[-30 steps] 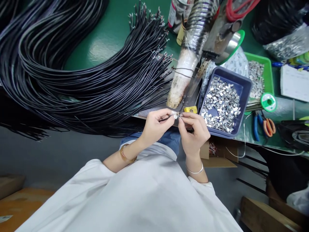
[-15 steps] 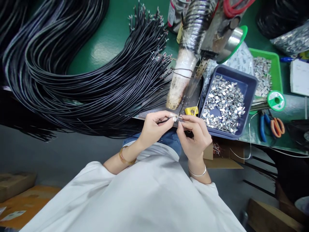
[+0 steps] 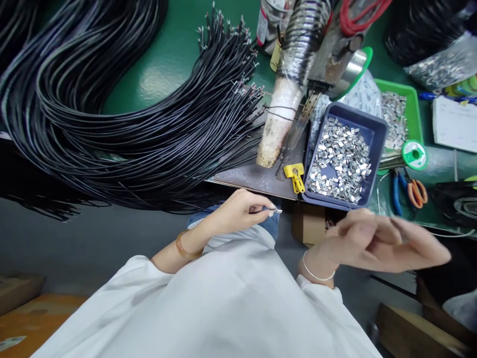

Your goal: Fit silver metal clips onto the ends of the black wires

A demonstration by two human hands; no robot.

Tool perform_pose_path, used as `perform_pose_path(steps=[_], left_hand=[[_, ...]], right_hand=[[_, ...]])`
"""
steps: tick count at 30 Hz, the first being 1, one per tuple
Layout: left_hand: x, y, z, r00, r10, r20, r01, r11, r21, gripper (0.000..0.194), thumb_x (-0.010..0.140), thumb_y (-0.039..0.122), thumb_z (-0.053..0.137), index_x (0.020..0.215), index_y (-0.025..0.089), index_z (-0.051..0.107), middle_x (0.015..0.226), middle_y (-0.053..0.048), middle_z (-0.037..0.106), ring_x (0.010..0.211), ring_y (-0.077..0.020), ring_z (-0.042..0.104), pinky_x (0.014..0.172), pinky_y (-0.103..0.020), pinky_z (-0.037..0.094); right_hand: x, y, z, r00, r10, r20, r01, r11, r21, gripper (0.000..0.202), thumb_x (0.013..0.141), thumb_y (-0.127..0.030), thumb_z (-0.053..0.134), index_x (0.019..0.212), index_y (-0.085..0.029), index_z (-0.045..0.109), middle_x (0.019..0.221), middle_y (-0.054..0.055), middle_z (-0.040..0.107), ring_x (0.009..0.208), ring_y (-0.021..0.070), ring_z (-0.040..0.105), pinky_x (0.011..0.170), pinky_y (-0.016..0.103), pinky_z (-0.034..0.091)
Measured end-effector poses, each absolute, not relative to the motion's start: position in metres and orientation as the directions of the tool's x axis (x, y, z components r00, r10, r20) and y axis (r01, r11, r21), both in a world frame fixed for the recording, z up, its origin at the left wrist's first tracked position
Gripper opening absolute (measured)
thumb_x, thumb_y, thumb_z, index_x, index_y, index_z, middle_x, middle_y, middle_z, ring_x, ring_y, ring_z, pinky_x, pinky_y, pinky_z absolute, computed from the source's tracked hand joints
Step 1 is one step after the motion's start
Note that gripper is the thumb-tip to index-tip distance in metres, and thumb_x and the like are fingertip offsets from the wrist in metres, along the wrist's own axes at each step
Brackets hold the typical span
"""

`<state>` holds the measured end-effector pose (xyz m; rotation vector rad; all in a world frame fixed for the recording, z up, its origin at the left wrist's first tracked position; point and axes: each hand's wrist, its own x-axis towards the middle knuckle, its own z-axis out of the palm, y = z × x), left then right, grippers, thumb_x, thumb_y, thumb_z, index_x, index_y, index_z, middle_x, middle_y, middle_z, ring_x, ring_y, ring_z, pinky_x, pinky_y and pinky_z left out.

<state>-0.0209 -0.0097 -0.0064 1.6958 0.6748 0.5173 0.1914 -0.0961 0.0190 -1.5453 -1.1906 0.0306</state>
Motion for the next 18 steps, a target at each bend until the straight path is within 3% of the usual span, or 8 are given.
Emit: perform_pose_path(steps=[1,2,4,6,8,11,15,18], left_hand=[[-0.025,-0.011,-0.008,0.748,0.664,0.004,0.201,-0.232,0.952,0.017,0.089,0.02,0.064,0.093,0.014,0.079,0.053,0.004,0.057,0.048,-0.0064,0.042,0.052,-0.02,0.034],[-0.03,-0.013,-0.01,0.731,0.681,0.029,0.226,-0.282,0.933,0.018,0.089,0.02,0.065,0.097,0.014,0.079,0.061,0.001,0.066,0.052,-0.0077,0.051,0.056,-0.021,0.039],[-0.039,-0.012,-0.013,0.605,0.788,0.118,0.255,-0.332,0.908,0.019,0.09,0.023,0.066,0.102,0.014,0.078,0.078,-0.004,0.076,0.061,-0.0106,0.063,0.061,-0.021,0.047],[-0.05,-0.007,-0.017,0.396,0.879,0.266,0.335,-0.408,0.849,0.02,0.09,0.025,0.068,0.103,0.014,0.078,0.085,-0.006,0.077,0.067,-0.0128,0.066,0.063,-0.023,0.05],[-0.06,0.004,-0.02,0.212,0.873,0.44,0.537,-0.48,0.693,0.019,0.088,0.026,0.07,0.102,0.015,0.078,0.091,-0.008,0.075,0.077,-0.0167,0.067,0.073,-0.028,0.052],[-0.073,0.025,-0.024,0.164,0.839,0.519,0.742,-0.451,0.495,0.021,0.088,0.031,0.069,0.102,0.017,0.077,0.095,-0.009,0.073,0.087,-0.0221,0.065,0.082,-0.034,0.049],[-0.076,0.045,-0.026,0.17,0.874,0.455,0.739,-0.419,0.528,0.017,0.092,0.025,0.06,0.084,0.017,0.072,0.078,-0.005,0.066,0.072,-0.0175,0.06,0.069,-0.03,0.042],[-0.071,0.051,-0.026,0.061,0.882,0.468,0.676,-0.381,0.631,0.011,0.085,0.017,0.062,0.074,0.018,0.063,0.068,0.001,0.057,0.061,-0.0124,0.051,0.063,-0.029,0.037]], right_hand=[[0.19,-0.092,0.024,0.549,0.516,0.658,0.681,0.181,-0.71,0.02,0.092,-0.039,0.059,0.112,-0.038,0.056,0.073,-0.005,0.055,0.042,0.0142,0.05,0.041,0.035,0.041],[0.19,-0.087,0.029,0.57,0.475,0.671,0.69,0.168,-0.704,0.021,0.092,-0.036,0.062,0.112,-0.035,0.057,0.075,-0.005,0.058,0.045,0.0151,0.056,0.042,0.034,0.043],[0.195,-0.078,0.034,0.575,0.591,0.566,0.682,0.036,-0.731,0.014,0.091,-0.034,0.063,0.103,-0.027,0.061,0.072,-0.003,0.063,0.055,0.0185,0.066,0.051,0.035,0.051],[0.208,-0.072,0.034,0.573,0.682,0.454,0.706,-0.131,-0.696,0.01,0.088,-0.033,0.066,0.092,-0.025,0.062,0.074,0.0,0.067,0.064,0.0205,0.07,0.062,0.035,0.054],[0.227,-0.068,0.03,0.553,0.713,0.431,0.77,-0.24,-0.591,0.01,0.086,-0.033,0.067,0.084,-0.026,0.061,0.073,0.0,0.066,0.065,0.02,0.066,0.067,0.035,0.053],[0.25,-0.059,0.023,0.504,0.763,0.405,0.836,-0.313,-0.45,0.011,0.084,-0.03,0.065,0.077,-0.025,0.059,0.076,0.001,0.064,0.065,0.0186,0.06,0.069,0.034,0.048],[0.263,-0.041,0.017,0.447,0.835,0.321,0.873,-0.329,-0.359,0.011,0.08,-0.027,0.064,0.072,-0.023,0.057,0.078,0.001,0.064,0.067,0.0172,0.056,0.073,0.034,0.045],[0.262,-0.033,0.016,0.452,0.842,0.294,0.873,-0.35,-0.339,0.011,0.076,-0.024,0.063,0.069,-0.023,0.055,0.073,0.0,0.061,0.069,0.0171,0.057,0.076,0.034,0.045]])
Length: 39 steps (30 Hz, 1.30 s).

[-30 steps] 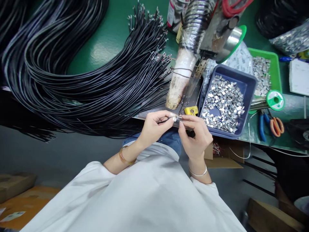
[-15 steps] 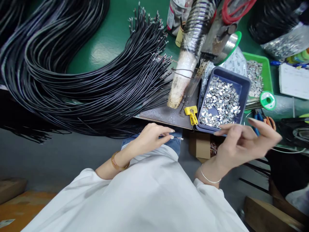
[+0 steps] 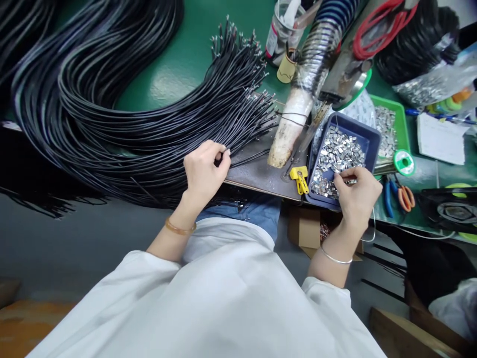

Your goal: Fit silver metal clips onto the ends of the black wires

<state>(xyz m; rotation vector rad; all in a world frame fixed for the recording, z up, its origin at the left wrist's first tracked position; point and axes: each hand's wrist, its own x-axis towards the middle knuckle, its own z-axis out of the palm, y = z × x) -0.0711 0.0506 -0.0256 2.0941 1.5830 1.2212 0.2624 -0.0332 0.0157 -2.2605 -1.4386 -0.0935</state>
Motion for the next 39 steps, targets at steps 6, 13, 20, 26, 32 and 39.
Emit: perform_pose_path(steps=[6,13,20,26,32,39], left_hand=[[-0.07,0.054,-0.016,-0.339,0.913,0.225,-0.003,-0.24,0.971,0.017,0.089,0.031,0.065,0.081,0.021,0.055,0.055,0.009,0.039,0.043,-0.0049,0.029,0.044,-0.025,0.022],[-0.063,0.027,0.011,0.517,0.847,-0.127,-0.44,0.39,0.809,0.035,0.065,0.042,0.087,0.074,0.019,0.062,0.047,0.008,0.046,0.035,-0.0042,0.031,0.035,-0.022,0.021],[-0.006,0.0,0.002,0.693,0.681,-0.235,-0.298,0.568,0.768,0.03,0.072,0.038,0.082,0.081,0.015,0.065,0.05,0.005,0.056,0.038,-0.0025,0.033,0.038,-0.019,0.018],[0.0,-0.002,0.002,0.503,0.848,-0.168,-0.32,0.363,0.875,0.024,0.071,0.032,0.084,0.076,0.013,0.069,0.056,0.003,0.06,0.049,-0.0056,0.051,0.049,-0.018,0.041],[0.006,-0.008,-0.006,0.391,0.916,-0.089,-0.288,0.214,0.933,0.021,0.072,0.031,0.082,0.077,0.014,0.071,0.067,0.0,0.068,0.056,-0.0079,0.056,0.056,-0.02,0.047],[-0.004,-0.006,-0.011,0.401,0.851,0.339,0.14,-0.422,0.896,0.018,0.093,0.024,0.061,0.087,0.017,0.077,0.077,-0.006,0.074,0.062,-0.0124,0.058,0.063,-0.026,0.045]], right_hand=[[0.251,-0.04,0.016,0.441,0.8,0.406,0.88,-0.297,-0.371,0.008,0.077,-0.022,0.063,0.072,-0.023,0.056,0.075,-0.001,0.061,0.068,0.0158,0.056,0.069,0.031,0.046],[0.212,-0.055,0.03,0.59,0.619,0.518,0.661,-0.002,-0.75,0.017,0.079,-0.026,0.074,0.074,-0.021,0.058,0.078,-0.001,0.067,0.061,0.0153,0.067,0.055,0.029,0.052],[0.158,-0.065,0.028,0.417,0.804,0.424,0.483,0.2,-0.853,0.014,0.082,-0.02,0.073,0.077,-0.022,0.061,0.084,-0.001,0.072,0.073,0.0156,0.073,0.066,0.031,0.063],[0.145,-0.062,0.011,0.355,0.81,0.466,0.551,0.221,-0.804,0.006,0.086,-0.019,0.07,0.086,-0.024,0.072,0.093,0.001,0.071,0.087,0.0157,0.071,0.073,0.032,0.063],[0.144,-0.06,0.007,0.314,0.889,0.333,0.454,0.167,-0.875,0.004,0.087,-0.022,0.068,0.086,-0.023,0.072,0.095,0.003,0.071,0.089,0.0151,0.071,0.073,0.029,0.062],[0.146,-0.061,0.004,0.272,0.881,0.388,0.564,0.181,-0.806,0.006,0.087,-0.02,0.066,0.088,-0.023,0.071,0.097,0.002,0.072,0.091,0.0159,0.07,0.075,0.03,0.062]])
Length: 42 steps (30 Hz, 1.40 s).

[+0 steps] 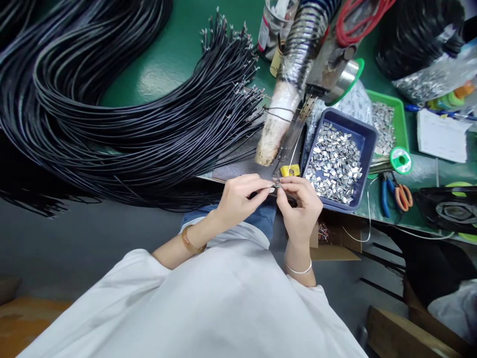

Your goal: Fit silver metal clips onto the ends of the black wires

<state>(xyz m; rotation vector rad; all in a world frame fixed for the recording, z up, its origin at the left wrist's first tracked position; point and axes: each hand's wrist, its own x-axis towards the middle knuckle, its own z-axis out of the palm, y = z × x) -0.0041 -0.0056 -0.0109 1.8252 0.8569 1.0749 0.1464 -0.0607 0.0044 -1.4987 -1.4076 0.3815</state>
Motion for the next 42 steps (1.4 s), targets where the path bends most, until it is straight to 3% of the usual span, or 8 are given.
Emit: perform_pose_path(steps=[4,8,13,16,20,27,35,42], left_hand=[[-0.007,-0.01,-0.012,0.454,0.81,0.371,0.18,-0.491,0.852,0.023,0.097,0.026,0.054,0.083,0.017,0.07,0.078,-0.006,0.073,0.07,-0.0142,0.062,0.072,-0.027,0.047],[-0.007,-0.015,-0.009,0.544,0.837,0.061,0.013,-0.081,0.997,0.029,0.099,0.031,0.052,0.075,0.017,0.059,0.061,0.002,0.061,0.049,-0.007,0.049,0.052,-0.02,0.039],[-0.008,-0.008,-0.002,0.553,0.81,-0.198,-0.185,0.35,0.918,0.025,0.087,0.037,0.069,0.096,0.018,0.056,0.055,0.004,0.064,0.036,-0.0045,0.039,0.038,-0.018,0.027],[-0.009,-0.003,-0.001,0.515,0.834,-0.195,-0.23,0.354,0.907,0.025,0.08,0.033,0.075,0.093,0.015,0.064,0.049,0.006,0.057,0.039,-0.0048,0.041,0.042,-0.018,0.029],[-0.008,0.001,-0.001,0.476,0.861,-0.18,-0.254,0.331,0.909,0.018,0.073,0.026,0.078,0.077,0.013,0.066,0.051,0.007,0.045,0.045,-0.0032,0.035,0.045,-0.018,0.025],[-0.005,0.007,0.002,0.454,0.879,-0.148,-0.304,0.309,0.901,0.017,0.073,0.029,0.077,0.071,0.013,0.069,0.066,0.001,0.065,0.061,-0.0076,0.054,0.06,-0.02,0.044],[0.0,0.007,-0.001,0.4,0.903,-0.153,-0.286,0.282,0.916,0.014,0.071,0.026,0.076,0.071,0.013,0.073,0.069,-0.001,0.07,0.065,-0.0099,0.061,0.066,-0.021,0.051],[0.006,0.01,0.003,0.339,0.928,-0.151,-0.292,0.257,0.921,0.011,0.066,0.022,0.078,0.068,0.012,0.073,0.064,0.001,0.069,0.058,-0.008,0.058,0.06,-0.019,0.05]], right_hand=[[0.145,-0.062,0.002,0.275,0.898,0.344,0.473,0.185,-0.862,0.006,0.088,-0.021,0.065,0.084,-0.023,0.069,0.098,0.003,0.071,0.092,0.0168,0.072,0.077,0.032,0.063],[0.14,-0.062,0.002,0.296,0.894,0.336,0.425,0.192,-0.885,0.006,0.087,-0.02,0.067,0.083,-0.023,0.07,0.098,0.003,0.07,0.093,0.0157,0.071,0.077,0.03,0.062],[0.138,-0.061,0.0,0.37,0.858,0.355,0.454,0.166,-0.875,0.007,0.092,-0.026,0.063,0.09,-0.023,0.069,0.098,0.004,0.071,0.093,0.0173,0.072,0.076,0.033,0.063],[0.139,-0.063,0.0,0.38,0.773,0.509,0.548,0.256,-0.797,0.012,0.096,-0.023,0.056,0.099,-0.026,0.067,0.1,0.004,0.074,0.095,0.0195,0.074,0.081,0.04,0.064],[0.137,-0.068,-0.001,0.187,0.703,0.687,0.715,0.383,-0.586,0.016,0.089,-0.016,0.064,0.1,-0.029,0.066,0.099,0.001,0.077,0.088,0.0184,0.075,0.078,0.037,0.064],[0.138,-0.061,-0.006,0.308,0.773,0.555,0.585,0.306,-0.751,0.009,0.09,-0.018,0.062,0.096,-0.025,0.064,0.096,0.003,0.076,0.092,0.0177,0.075,0.074,0.033,0.064],[0.144,-0.058,-0.009,0.063,0.718,0.693,0.802,0.377,-0.463,0.021,0.084,-0.011,0.069,0.096,-0.027,0.064,0.102,0.001,0.079,0.091,0.0156,0.076,0.08,0.03,0.063],[0.143,-0.053,-0.011,0.075,0.691,0.719,0.813,0.375,-0.446,0.023,0.081,-0.005,0.069,0.095,-0.023,0.062,0.107,0.006,0.076,0.097,0.0165,0.074,0.08,0.028,0.065]])
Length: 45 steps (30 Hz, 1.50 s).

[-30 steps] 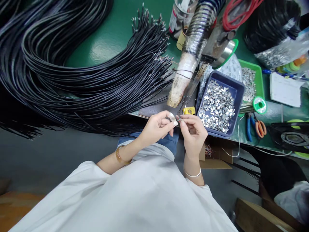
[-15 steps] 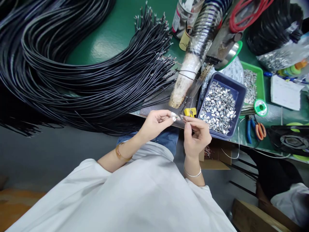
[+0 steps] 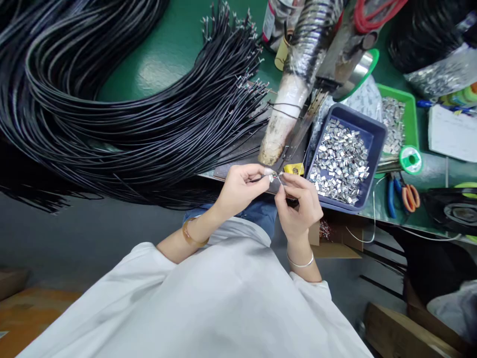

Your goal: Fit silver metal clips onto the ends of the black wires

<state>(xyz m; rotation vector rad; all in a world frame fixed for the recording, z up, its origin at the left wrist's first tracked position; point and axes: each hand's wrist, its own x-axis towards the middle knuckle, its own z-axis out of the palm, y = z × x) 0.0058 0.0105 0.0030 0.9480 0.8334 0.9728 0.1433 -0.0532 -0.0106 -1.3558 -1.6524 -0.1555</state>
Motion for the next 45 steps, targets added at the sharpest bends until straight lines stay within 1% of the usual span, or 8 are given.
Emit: perform_pose_path(steps=[6,10,18,25,30,39,42,45], left_hand=[[0.0057,0.0121,0.0104,0.309,0.941,-0.139,-0.253,0.222,0.942,0.009,0.068,0.018,0.075,0.065,0.012,0.07,0.052,0.005,0.055,0.049,-0.004,0.044,0.049,-0.016,0.037],[0.0045,0.0105,0.0112,0.292,0.949,-0.117,-0.224,0.187,0.957,0.007,0.07,0.017,0.074,0.067,0.012,0.072,0.051,0.005,0.052,0.049,-0.004,0.042,0.048,-0.016,0.034],[0.0032,0.0091,0.0065,0.284,0.95,-0.132,-0.239,0.203,0.95,0.007,0.067,0.018,0.074,0.07,0.012,0.077,0.059,0.001,0.066,0.054,-0.0063,0.054,0.053,-0.016,0.044],[0.0037,0.0087,0.0058,0.268,0.955,-0.126,-0.196,0.182,0.964,0.011,0.067,0.019,0.075,0.072,0.011,0.08,0.062,-0.002,0.07,0.055,-0.0079,0.057,0.055,-0.018,0.049],[0.0037,0.008,0.0072,0.236,0.968,-0.082,-0.167,0.124,0.978,0.012,0.068,0.02,0.073,0.073,0.011,0.08,0.06,-0.001,0.066,0.053,-0.0069,0.051,0.051,-0.017,0.043],[-0.0011,0.0089,0.0033,0.289,0.952,-0.1,-0.094,0.132,0.987,0.007,0.068,0.016,0.072,0.073,0.012,0.076,0.051,0.005,0.046,0.048,-0.0045,0.033,0.045,-0.019,0.023],[-0.0002,0.0082,0.004,0.296,0.95,-0.103,-0.091,0.136,0.987,0.008,0.068,0.017,0.071,0.073,0.012,0.075,0.051,0.005,0.043,0.049,-0.0043,0.03,0.046,-0.019,0.021],[0.0009,0.0074,0.0057,0.301,0.95,-0.088,-0.096,0.122,0.988,0.009,0.07,0.018,0.071,0.073,0.012,0.076,0.053,0.004,0.046,0.05,-0.0049,0.033,0.046,-0.018,0.025]], right_hand=[[0.1412,-0.0488,-0.0078,0.08,0.682,0.727,0.81,0.38,-0.446,0.02,0.083,-0.006,0.068,0.092,-0.022,0.06,0.106,0.006,0.076,0.095,0.0168,0.075,0.082,0.031,0.065],[0.1391,-0.0476,-0.0055,0.092,0.677,0.73,0.798,0.388,-0.461,0.021,0.082,-0.004,0.069,0.092,-0.021,0.061,0.106,0.007,0.076,0.097,0.0168,0.074,0.083,0.03,0.066],[0.1412,-0.0519,-0.0048,0.062,0.699,0.713,0.797,0.396,-0.457,0.02,0.083,-0.007,0.067,0.09,-0.022,0.058,0.106,0.006,0.076,0.095,0.0157,0.075,0.082,0.029,0.065],[0.1426,-0.0508,-0.0046,0.097,0.713,0.694,0.786,0.373,-0.493,0.02,0.082,-0.005,0.07,0.092,-0.022,0.063,0.104,0.005,0.076,0.094,0.016,0.074,0.079,0.029,0.064],[0.1412,-0.05,-0.0024,0.108,0.709,0.697,0.773,0.381,-0.507,0.021,0.081,-0.004,0.07,0.092,-0.022,0.065,0.105,0.005,0.075,0.095,0.0166,0.074,0.083,0.03,0.065],[0.1423,-0.0508,-0.0021,0.075,0.722,0.688,0.772,0.394,-0.499,0.019,0.082,-0.006,0.069,0.088,-0.021,0.06,0.103,0.007,0.076,0.094,0.0155,0.074,0.078,0.028,0.064],[0.143,-0.0508,-0.0012,0.098,0.724,0.683,0.771,0.378,-0.512,0.018,0.082,-0.006,0.069,0.09,-0.021,0.063,0.1,0.005,0.077,0.092,0.0148,0.074,0.079,0.028,0.063],[0.143,-0.0508,-0.0004,0.111,0.727,0.678,0.771,0.367,-0.52,0.019,0.083,-0.006,0.07,0.092,-0.022,0.066,0.1,0.003,0.076,0.091,0.0144,0.073,0.08,0.028,0.062]])
